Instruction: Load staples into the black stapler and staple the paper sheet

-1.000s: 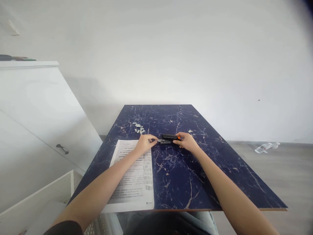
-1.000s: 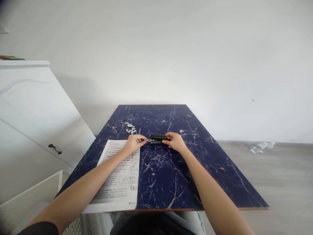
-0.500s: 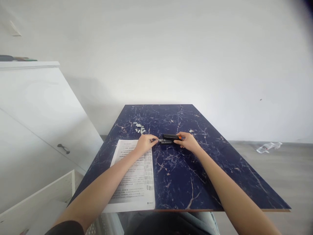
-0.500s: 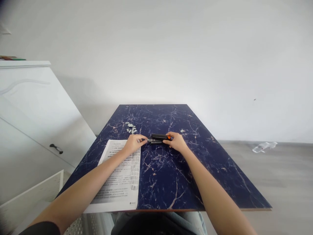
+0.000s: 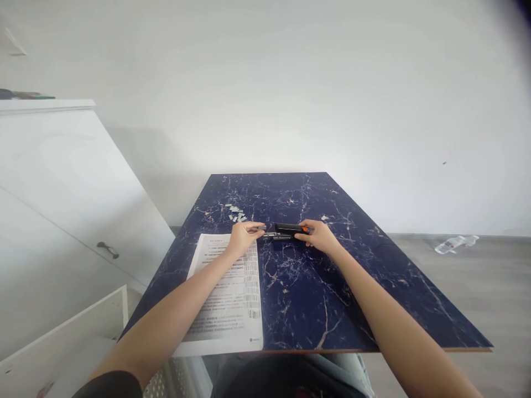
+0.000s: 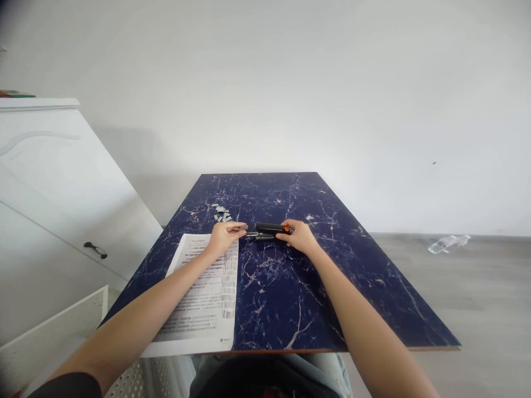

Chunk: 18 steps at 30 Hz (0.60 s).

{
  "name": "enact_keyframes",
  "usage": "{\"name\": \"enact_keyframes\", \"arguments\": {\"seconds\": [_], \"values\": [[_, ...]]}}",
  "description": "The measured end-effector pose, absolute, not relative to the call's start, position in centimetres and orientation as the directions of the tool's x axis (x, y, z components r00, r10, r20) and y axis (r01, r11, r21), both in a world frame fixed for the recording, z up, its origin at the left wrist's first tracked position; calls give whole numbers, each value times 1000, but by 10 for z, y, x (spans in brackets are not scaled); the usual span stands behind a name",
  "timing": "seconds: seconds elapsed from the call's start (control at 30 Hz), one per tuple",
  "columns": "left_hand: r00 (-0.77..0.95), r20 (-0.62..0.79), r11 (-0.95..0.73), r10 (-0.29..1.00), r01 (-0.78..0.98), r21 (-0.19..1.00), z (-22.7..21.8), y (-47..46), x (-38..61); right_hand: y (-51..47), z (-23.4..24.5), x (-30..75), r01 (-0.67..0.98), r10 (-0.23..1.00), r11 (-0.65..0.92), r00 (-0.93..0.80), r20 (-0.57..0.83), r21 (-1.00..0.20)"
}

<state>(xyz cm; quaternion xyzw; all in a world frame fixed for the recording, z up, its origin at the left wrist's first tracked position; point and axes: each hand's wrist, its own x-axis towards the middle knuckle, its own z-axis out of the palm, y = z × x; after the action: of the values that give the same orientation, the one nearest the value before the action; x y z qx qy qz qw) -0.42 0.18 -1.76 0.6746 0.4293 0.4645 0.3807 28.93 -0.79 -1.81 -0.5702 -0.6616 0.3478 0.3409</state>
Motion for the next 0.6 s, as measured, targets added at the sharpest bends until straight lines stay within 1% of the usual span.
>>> {"name": "enact_keyframes", "arguments": {"seconds": [0.17,0.37,0.53,0.6], "values": [[152,352,-379,923,214,900,-15,1,-4,-7,-19,290,521,990,118,-123,62,-845],[183,421,-452,888,191,871,-16,0,-2,-7,-20,291,519,990,127,-125,73,-845],[174,378,-405,909,158,901,-20,4,-3,-7,-19,290,526,991,122,-119,70,-842],[165,388,-415,907,175,893,-21,5,-4,-7,-19,290,529,990,127,-120,74,-839]]}}
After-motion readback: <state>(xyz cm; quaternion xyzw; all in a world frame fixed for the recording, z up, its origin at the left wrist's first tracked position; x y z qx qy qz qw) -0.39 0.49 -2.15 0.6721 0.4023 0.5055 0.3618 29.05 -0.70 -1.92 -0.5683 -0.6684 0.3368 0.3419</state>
